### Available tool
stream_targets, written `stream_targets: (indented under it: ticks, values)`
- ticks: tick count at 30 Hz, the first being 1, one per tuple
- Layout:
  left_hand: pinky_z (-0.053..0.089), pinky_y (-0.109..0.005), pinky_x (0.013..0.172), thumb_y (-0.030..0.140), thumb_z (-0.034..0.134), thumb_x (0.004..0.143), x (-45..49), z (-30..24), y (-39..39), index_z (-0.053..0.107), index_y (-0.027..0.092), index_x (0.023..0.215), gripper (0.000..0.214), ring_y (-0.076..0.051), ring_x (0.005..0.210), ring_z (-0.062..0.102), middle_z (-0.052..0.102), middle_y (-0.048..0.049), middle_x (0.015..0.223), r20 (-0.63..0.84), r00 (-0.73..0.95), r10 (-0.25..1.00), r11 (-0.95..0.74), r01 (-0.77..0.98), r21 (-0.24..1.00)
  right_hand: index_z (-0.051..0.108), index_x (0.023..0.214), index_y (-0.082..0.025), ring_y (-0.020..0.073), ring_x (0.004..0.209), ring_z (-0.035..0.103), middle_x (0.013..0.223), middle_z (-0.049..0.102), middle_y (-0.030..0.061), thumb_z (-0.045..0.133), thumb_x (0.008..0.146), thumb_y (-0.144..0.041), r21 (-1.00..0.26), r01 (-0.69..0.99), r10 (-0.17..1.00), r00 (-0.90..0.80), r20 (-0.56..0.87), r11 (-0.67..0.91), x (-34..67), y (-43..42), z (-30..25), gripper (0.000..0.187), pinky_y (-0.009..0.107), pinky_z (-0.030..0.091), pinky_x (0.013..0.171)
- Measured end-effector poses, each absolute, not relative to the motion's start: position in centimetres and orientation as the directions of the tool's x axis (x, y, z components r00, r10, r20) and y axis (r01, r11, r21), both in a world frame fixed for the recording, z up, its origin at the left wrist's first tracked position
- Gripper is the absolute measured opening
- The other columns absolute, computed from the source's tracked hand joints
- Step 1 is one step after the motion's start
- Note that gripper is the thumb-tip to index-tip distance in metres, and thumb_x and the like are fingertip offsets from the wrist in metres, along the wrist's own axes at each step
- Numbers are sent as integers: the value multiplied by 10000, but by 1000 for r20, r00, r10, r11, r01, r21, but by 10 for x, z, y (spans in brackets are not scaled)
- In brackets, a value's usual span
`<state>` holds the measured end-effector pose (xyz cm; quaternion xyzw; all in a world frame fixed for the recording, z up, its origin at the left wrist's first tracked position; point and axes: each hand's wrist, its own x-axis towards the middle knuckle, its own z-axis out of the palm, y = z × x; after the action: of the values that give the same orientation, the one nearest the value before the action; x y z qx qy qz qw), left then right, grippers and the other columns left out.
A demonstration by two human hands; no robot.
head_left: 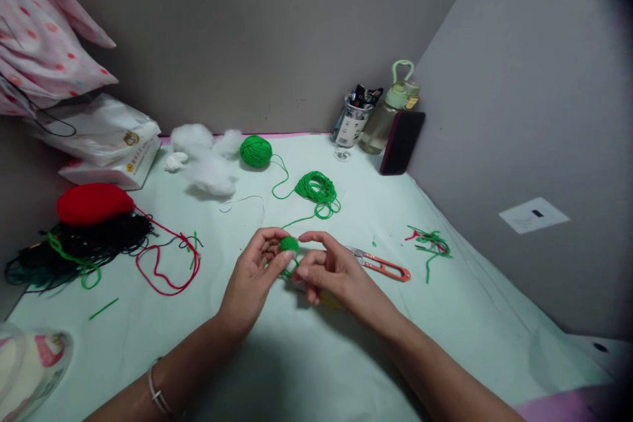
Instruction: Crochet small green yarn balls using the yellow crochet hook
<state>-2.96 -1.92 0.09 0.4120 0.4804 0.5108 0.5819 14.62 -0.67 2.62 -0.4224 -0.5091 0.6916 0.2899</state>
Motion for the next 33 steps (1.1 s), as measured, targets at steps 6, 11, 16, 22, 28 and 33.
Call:
stream_targets:
  ticks: [6, 11, 16, 22, 28, 33]
  values:
    - [470, -248, 848, 310, 712, 919, -34, 0, -17, 651, 241, 1119, 221, -126, 862, 620, 663, 30, 942, -176, 17, 984, 176, -211, 961, 682, 732, -196, 143, 690, 543, 730, 611, 6, 647, 935, -298, -908, 390, 926, -377, -7, 152, 157, 0, 25, 230, 302, 397, 660]
    - [501, -284, 817, 321, 730, 884, -29, -2, -17, 580, 222, 1006, 217, -155, 857, 674, 673, 18, 939, -199, 74, 977, 212, -246, 946, 584, 680, -214, 199, 843, 679, 960, 718, 57, 714, 885, -341, -994, -56, 926, -361, 108, 94, 160, 2, 29, 275, 328, 494, 720]
    - [478, -267, 810, 253, 720, 878, -28, -1, -18, 600, 211, 1008, 182, -134, 840, 629, 669, 8, 962, -194, 83, 977, 208, -216, 954, 598, 1021, -239, 76, 550, 477, 991, 678, -7, 731, 879, -334, -994, 73, 950, -296, -101, -83, 155, 1, 25, 216, 240, 375, 523]
    - [472, -268, 822, 273, 725, 885, -27, 2, -20, 596, 213, 1039, 210, -150, 884, 605, 656, 1, 937, -184, 132, 974, 208, -205, 956, 549, 682, -188, 98, 585, 364, 597, 420, -64, 589, 972, -353, -929, 370, 906, -401, -134, 26, 150, -4, 20, 336, 253, 272, 548]
    - [493, -296, 826, 331, 747, 873, -29, 3, -20, 563, 222, 1009, 253, -165, 888, 629, 648, 1, 930, -192, 178, 965, 228, -211, 950, 550, 726, -197, 108, 600, 390, 628, 446, -58, 547, 989, -299, -904, 419, 907, -406, -107, 80, 151, -6, 21, 283, 255, 285, 570]
    - [483, -308, 751, 325, 685, 888, -30, 3, -17, 541, 212, 948, 192, -162, 780, 616, 635, 3, 853, -200, 169, 965, 226, -149, 963, 602, 847, -215, 122, 628, 456, 708, 542, -37, 465, 1027, -247, -873, 445, 864, -500, -57, 200, 148, -14, 30, 228, 261, 332, 630]
